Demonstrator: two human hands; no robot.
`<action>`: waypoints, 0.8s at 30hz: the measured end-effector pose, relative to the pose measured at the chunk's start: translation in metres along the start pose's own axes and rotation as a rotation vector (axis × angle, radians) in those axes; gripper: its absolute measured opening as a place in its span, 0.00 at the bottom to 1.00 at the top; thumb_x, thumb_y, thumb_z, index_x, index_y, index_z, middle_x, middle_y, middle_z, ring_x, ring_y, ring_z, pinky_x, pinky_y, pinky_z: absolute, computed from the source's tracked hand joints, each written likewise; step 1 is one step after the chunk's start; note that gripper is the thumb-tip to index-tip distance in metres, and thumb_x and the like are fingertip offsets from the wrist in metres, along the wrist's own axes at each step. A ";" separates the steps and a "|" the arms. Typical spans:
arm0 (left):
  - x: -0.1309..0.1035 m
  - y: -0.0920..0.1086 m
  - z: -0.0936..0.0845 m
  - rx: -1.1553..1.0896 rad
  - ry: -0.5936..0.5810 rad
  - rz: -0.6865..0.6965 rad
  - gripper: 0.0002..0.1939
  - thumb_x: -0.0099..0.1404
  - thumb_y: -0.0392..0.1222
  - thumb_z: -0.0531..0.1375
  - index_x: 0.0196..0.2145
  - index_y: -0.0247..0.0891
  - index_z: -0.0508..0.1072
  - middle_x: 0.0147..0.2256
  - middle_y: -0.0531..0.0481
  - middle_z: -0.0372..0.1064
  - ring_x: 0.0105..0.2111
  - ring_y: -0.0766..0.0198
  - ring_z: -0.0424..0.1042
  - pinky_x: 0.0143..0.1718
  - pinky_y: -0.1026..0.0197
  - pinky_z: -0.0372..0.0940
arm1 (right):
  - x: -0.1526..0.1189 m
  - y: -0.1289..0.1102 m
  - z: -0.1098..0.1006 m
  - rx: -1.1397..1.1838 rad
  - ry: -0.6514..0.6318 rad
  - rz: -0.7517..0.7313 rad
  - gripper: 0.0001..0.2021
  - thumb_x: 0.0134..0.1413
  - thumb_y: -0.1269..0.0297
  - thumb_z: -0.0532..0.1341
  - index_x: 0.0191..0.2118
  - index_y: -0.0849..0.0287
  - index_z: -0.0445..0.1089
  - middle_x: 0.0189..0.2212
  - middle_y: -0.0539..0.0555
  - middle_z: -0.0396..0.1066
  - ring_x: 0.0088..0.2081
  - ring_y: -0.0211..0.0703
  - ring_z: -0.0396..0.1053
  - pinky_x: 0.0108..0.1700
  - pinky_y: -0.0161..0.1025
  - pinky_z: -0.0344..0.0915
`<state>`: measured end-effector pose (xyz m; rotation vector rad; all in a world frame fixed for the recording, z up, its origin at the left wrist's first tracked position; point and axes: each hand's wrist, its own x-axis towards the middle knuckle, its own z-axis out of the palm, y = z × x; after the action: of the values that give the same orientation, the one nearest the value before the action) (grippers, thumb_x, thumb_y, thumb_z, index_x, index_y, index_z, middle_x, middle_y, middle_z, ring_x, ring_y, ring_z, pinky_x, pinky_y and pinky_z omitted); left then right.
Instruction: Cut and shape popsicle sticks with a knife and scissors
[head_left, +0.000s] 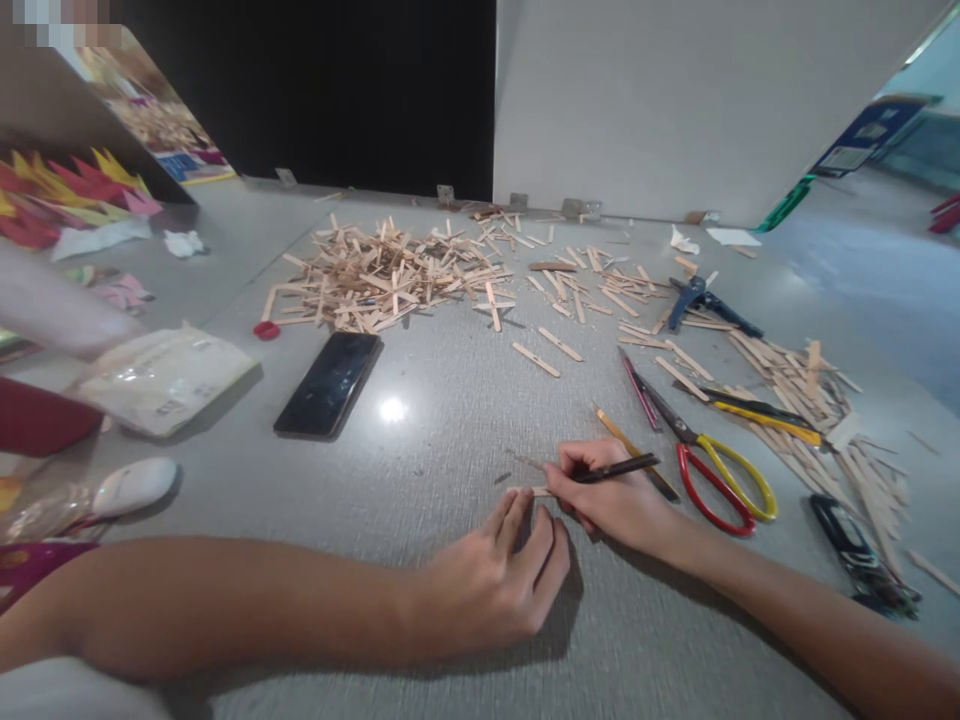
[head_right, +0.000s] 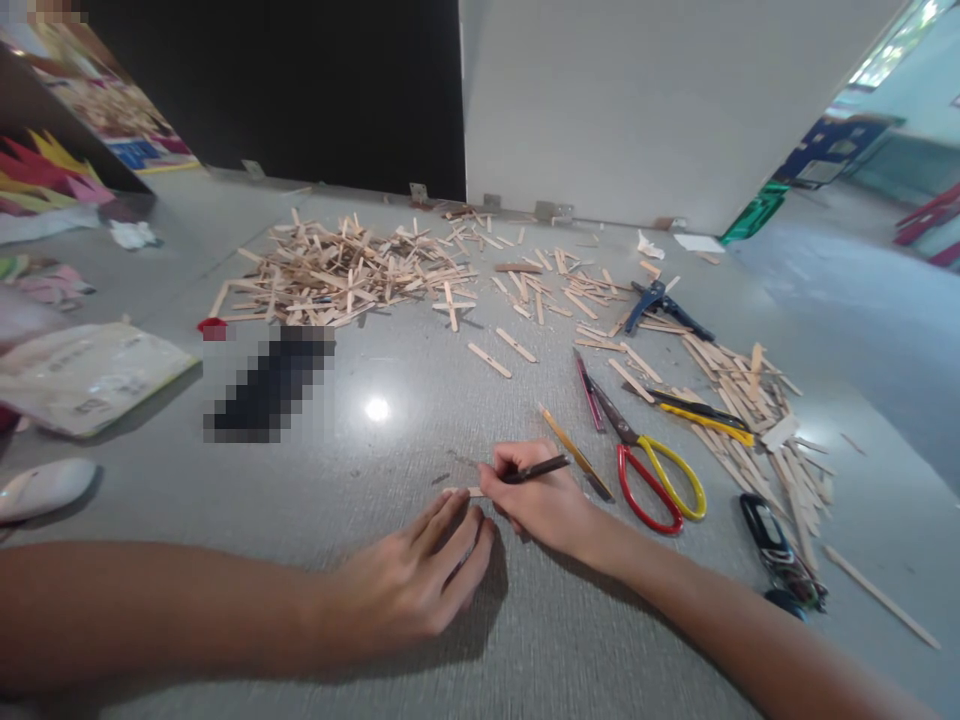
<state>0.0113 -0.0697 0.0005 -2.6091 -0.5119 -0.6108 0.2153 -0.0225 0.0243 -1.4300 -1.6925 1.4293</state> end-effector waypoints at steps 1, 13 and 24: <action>0.000 0.000 0.000 -0.003 0.005 -0.002 0.14 0.73 0.29 0.57 0.52 0.22 0.79 0.42 0.34 0.84 0.44 0.45 0.87 0.50 0.48 0.83 | 0.000 -0.001 0.000 0.000 -0.001 0.001 0.22 0.59 0.48 0.64 0.19 0.50 0.59 0.10 0.42 0.57 0.12 0.32 0.54 0.15 0.32 0.50; -0.001 0.000 0.001 0.002 0.007 -0.004 0.14 0.73 0.30 0.59 0.52 0.22 0.79 0.42 0.35 0.84 0.44 0.46 0.87 0.50 0.49 0.82 | -0.003 -0.002 -0.002 0.005 0.006 0.045 0.21 0.58 0.51 0.63 0.19 0.50 0.59 0.08 0.42 0.57 0.10 0.32 0.55 0.13 0.30 0.51; -0.001 -0.001 0.001 -0.008 0.000 0.018 0.14 0.73 0.32 0.60 0.51 0.23 0.79 0.42 0.35 0.84 0.43 0.45 0.87 0.49 0.49 0.82 | -0.002 0.001 0.000 0.051 0.015 0.013 0.23 0.62 0.48 0.65 0.20 0.51 0.62 0.09 0.42 0.60 0.10 0.33 0.57 0.13 0.30 0.52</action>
<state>0.0106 -0.0687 -0.0001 -2.6182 -0.4868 -0.6080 0.2168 -0.0245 0.0236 -1.4227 -1.6287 1.4553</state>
